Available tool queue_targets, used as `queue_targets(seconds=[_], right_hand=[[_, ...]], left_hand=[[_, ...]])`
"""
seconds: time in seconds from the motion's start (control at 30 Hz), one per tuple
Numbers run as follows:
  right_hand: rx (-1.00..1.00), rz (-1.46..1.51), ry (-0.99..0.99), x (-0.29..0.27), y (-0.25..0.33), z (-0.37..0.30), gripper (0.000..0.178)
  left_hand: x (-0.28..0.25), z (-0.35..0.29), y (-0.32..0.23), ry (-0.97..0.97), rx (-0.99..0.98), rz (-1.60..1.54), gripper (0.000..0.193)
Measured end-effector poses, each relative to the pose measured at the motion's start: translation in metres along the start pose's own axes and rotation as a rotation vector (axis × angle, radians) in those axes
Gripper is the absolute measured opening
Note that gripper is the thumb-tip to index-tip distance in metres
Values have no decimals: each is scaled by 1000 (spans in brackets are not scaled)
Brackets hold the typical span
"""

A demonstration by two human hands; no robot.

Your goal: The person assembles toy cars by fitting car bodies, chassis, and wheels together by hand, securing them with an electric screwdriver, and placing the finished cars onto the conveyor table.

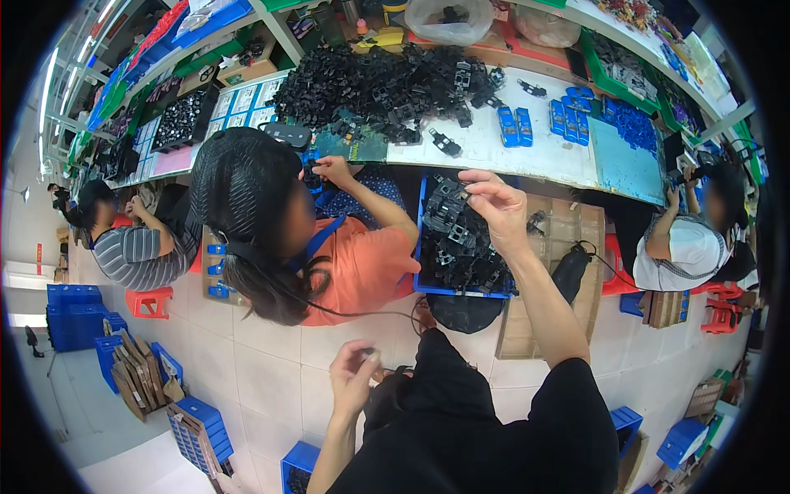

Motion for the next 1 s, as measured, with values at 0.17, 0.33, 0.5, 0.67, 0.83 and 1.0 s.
queue_targets(seconds=[0.17,0.33,0.5,0.67,0.83,1.0], right_hand=[[44,47,17,-1,5,-17,20],[51,61,90,7,22,-39,19],[-63,-92,203,22,57,-56,21],[-133,-122,269,48,76,-73,26],[-190,-102,312,82,97,-94,26],[-273,-169,346,139,127,-128,21]], left_hand=[[85,18,-17,275,-194,-389,14],[125,45,-35,414,-217,-471,25],[130,36,-48,406,-302,-435,30],[121,12,-55,575,-287,-488,23],[89,-20,-63,561,-231,-544,20],[34,-60,-62,564,-155,-647,21]])
Point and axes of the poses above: each hand's wrist, its own z-axis towards the middle knuckle, its own x-axis out of the palm, y = z × x, the point moved 7 cm from there along z, towards the middle knuckle, and after that the axes turned 12 degrees about -z, right-handed, at the moved point
